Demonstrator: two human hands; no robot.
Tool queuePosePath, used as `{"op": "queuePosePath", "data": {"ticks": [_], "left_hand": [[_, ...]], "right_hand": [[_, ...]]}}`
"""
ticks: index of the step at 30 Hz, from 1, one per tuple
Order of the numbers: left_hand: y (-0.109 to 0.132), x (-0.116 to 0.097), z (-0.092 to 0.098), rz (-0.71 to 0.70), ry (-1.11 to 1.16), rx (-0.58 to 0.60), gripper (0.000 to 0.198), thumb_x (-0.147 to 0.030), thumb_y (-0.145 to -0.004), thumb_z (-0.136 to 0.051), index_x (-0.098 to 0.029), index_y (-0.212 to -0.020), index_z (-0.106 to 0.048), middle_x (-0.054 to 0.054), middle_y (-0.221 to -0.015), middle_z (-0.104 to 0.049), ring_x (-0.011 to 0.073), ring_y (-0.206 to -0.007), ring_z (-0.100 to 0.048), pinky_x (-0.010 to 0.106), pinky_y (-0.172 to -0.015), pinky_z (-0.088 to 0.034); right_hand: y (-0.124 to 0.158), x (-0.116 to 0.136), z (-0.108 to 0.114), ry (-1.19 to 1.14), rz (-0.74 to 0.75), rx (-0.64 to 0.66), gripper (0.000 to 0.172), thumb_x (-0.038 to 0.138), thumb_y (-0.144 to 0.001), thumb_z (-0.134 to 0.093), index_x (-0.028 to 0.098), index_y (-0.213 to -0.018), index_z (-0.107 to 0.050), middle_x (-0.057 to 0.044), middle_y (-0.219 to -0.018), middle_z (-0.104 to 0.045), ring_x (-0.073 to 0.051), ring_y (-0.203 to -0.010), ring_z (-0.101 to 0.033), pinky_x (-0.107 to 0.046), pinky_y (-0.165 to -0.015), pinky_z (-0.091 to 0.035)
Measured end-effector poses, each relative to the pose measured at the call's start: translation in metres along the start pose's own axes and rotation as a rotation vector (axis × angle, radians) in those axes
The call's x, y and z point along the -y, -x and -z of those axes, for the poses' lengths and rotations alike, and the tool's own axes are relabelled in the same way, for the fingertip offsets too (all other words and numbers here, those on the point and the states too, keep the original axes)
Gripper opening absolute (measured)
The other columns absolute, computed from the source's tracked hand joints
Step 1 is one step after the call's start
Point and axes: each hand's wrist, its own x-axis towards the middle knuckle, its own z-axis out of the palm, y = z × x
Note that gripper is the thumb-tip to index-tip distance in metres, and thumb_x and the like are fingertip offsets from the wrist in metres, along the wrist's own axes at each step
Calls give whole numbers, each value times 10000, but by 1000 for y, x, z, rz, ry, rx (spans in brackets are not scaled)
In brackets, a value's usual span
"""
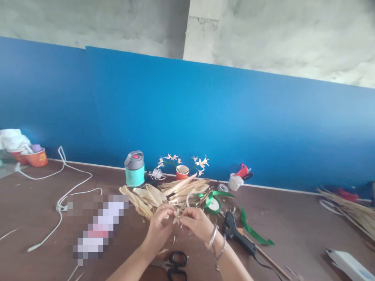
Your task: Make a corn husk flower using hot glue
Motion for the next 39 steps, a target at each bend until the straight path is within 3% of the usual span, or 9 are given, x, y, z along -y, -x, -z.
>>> {"op": "queuePosePath", "data": {"ticks": [12, 31, 36, 39], "left_hand": [[2, -3, 0, -10, -28, 47, 152, -245, -839, -492, -188, -733, -585, 63, -869, -591, 194, -878, -551, 302, -810, -422], [3, -2, -1, 6, 16, 4, 150, -231, -823, -505, -181, -712, -591, 62, -845, -601, 190, -842, -558, 292, -773, -428], [2, -5, -1, 15, 32, 80, 119, -188, -791, -527, -181, -698, -601, 51, -816, -594, 182, -829, -550, 287, -776, -420], [2, -7, -2, 6, 51, 112, 78, -157, -742, -558, -179, -689, -611, 48, -788, -599, 180, -796, -555, 280, -748, -428]], "right_hand": [[1, 1, 2, -11, -10, 38, 110, 217, -651, -531, 146, -571, -509, 45, -489, -463, -53, -451, -364, -182, -434, -253], [3, 6, 4, 20, 38, -5, 125, 238, -659, -572, 130, -597, -560, 29, -507, -487, -60, -471, -379, -186, -447, -271], [0, 4, 4, -127, 72, -41, 162, 278, -664, -568, 120, -693, -587, 15, -569, -527, -74, -524, -425, -189, -493, -324], [0, 4, 3, -89, 90, -52, 145, 270, -652, -580, 125, -658, -583, 14, -556, -528, -74, -516, -428, -190, -492, -331]]}}
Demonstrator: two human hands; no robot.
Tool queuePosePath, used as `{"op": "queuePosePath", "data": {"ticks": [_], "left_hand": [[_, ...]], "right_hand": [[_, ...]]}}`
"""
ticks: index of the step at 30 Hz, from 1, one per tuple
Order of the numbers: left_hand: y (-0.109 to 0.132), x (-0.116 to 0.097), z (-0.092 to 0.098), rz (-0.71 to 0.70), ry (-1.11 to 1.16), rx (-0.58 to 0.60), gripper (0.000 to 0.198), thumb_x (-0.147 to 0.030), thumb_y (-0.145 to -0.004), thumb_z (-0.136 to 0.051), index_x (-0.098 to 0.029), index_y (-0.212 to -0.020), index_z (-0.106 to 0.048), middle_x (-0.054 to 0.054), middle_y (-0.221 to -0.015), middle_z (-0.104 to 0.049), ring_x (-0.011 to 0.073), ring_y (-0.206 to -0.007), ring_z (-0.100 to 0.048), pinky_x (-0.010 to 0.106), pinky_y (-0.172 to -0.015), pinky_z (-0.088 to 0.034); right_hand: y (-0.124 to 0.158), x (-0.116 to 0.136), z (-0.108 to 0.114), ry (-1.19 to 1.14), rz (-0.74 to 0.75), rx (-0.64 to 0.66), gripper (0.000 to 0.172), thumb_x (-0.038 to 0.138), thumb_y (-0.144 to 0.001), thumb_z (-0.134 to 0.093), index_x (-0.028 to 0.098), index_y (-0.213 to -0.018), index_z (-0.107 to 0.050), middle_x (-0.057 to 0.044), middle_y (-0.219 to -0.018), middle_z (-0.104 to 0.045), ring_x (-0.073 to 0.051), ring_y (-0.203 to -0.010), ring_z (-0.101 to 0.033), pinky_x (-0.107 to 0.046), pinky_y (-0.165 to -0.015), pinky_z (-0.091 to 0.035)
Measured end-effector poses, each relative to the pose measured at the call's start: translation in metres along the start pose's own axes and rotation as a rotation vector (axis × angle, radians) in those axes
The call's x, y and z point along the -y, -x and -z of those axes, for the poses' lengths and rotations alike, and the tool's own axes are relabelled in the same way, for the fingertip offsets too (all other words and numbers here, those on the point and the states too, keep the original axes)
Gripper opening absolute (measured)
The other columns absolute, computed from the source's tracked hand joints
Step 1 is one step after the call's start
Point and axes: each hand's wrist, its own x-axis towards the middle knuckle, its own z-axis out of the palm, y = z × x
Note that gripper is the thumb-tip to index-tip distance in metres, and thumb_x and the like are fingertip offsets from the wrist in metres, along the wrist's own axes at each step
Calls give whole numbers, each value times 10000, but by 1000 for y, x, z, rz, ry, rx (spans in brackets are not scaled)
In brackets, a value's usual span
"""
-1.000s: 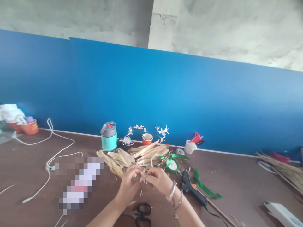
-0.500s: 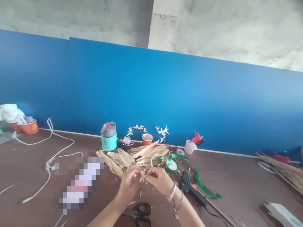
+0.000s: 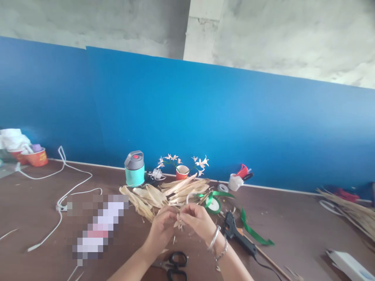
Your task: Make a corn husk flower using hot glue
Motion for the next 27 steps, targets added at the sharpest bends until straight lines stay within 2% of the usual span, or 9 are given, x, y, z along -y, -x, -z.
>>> {"op": "queuePosePath", "data": {"ticks": [7, 17, 27], "left_hand": [[0, 0, -1, -6, 16, -75, 69, -140, -697, -570, -180, -641, -580, 45, -770, -610, 183, -776, -568, 280, -727, -440], [0, 0, 0, 34, 46, -40, 107, -76, -662, -543, -179, -637, -559, 35, -773, -602, 180, -786, -561, 272, -743, -427], [0, -4, 1, 40, 15, -40, 73, -163, -698, -551, -178, -631, -576, 46, -755, -606, 188, -766, -565, 282, -727, -439]], "right_hand": [[1, 0, -3, 80, -55, -56, 152, 255, -639, -566, 138, -551, -523, 35, -479, -452, -61, -464, -360, -188, -438, -264], [1, 2, -2, -8, -131, -28, 161, 270, -630, -589, 145, -552, -524, 42, -469, -468, -57, -422, -373, -190, -424, -263], [1, 3, -3, -53, -149, -16, 151, 272, -604, -588, 144, -557, -524, 44, -465, -478, -53, -421, -371, -185, -418, -258]]}}
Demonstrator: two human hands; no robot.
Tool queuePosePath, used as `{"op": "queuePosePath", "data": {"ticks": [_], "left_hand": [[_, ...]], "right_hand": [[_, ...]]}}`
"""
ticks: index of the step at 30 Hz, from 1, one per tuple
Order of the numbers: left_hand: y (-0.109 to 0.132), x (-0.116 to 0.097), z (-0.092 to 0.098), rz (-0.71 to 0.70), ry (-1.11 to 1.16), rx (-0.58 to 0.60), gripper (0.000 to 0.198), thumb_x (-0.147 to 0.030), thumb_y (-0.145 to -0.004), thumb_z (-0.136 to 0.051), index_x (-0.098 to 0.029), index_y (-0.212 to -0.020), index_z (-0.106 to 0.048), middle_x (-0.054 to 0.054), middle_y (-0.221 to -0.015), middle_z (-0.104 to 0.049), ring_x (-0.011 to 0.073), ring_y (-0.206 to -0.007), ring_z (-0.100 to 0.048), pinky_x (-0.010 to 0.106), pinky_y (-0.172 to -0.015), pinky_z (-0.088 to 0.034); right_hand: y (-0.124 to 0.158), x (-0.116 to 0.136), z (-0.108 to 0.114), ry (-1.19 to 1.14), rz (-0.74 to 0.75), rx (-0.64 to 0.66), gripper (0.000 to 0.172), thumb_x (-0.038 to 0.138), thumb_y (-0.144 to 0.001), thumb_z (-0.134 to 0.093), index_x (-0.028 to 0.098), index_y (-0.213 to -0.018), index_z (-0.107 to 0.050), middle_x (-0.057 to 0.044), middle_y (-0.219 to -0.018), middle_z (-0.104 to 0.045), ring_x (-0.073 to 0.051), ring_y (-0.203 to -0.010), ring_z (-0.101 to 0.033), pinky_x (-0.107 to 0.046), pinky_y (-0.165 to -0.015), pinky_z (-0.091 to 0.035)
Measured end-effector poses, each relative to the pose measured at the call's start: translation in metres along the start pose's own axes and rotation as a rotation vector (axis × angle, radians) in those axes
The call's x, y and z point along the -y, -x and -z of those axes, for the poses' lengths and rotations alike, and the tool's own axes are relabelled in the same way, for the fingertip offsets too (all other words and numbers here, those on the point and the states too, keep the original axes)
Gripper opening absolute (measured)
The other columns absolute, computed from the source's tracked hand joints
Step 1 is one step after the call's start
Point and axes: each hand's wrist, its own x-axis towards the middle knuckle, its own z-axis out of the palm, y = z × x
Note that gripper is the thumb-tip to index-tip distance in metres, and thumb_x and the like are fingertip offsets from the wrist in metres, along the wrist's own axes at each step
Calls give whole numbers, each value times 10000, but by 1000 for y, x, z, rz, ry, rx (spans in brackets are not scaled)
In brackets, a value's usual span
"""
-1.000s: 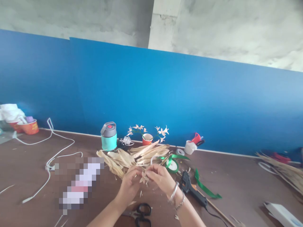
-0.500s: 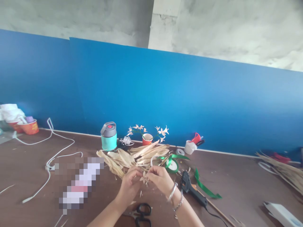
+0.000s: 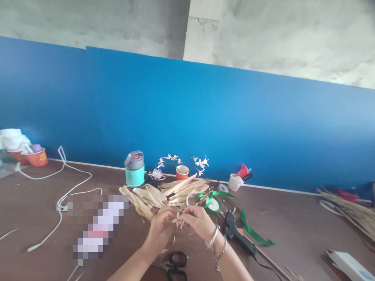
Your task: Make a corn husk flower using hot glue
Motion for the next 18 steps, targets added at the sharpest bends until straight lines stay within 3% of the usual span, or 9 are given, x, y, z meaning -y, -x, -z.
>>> {"op": "queuePosePath", "data": {"ticks": [3, 7, 11, 14, 18], "left_hand": [[0, 2, 0, 15, 20, 9, 72, -160, -707, -560, -178, -643, -587, 41, -758, -610, 185, -771, -566, 280, -739, -433], [1, 10, 2, 67, 22, -36, 56, -160, -706, -564, -175, -656, -584, 38, -802, -610, 187, -812, -562, 287, -781, -423], [0, 11, 3, 151, 49, -38, 130, -281, -760, -573, -167, -710, -611, 55, -843, -609, 207, -842, -562, 309, -803, -423], [-1, 7, 3, 221, 125, -58, 181, -332, -744, -612, -157, -700, -615, 51, -836, -597, 211, -833, -558, 299, -783, -430], [0, 5, 1, 300, 248, -85, 189, -342, -721, -650, -155, -707, -627, 34, -822, -590, 206, -822, -553, 271, -748, -432]], "right_hand": [[0, 2, 1, 9, 12, 12, 178, 303, -623, -574, 146, -555, -525, 39, -468, -474, -58, -429, -371, -191, -425, -262], [-4, -2, 3, 29, 135, -6, 250, 349, -704, -501, 131, -612, -583, 17, -514, -496, -80, -491, -405, -203, -476, -303], [-8, -11, 1, 111, 186, 9, 193, 203, -650, -495, 141, -745, -652, 3, -622, -581, -99, -548, -465, -208, -531, -360], [-8, -17, -5, 189, 234, 42, 173, 143, -606, -512, 139, -705, -654, 1, -658, -594, -105, -589, -468, -212, -568, -368], [-11, -21, -13, 136, 175, 66, 141, 223, -650, -533, 110, -615, -609, 14, -545, -499, -89, -530, -386, -213, -516, -317]]}}
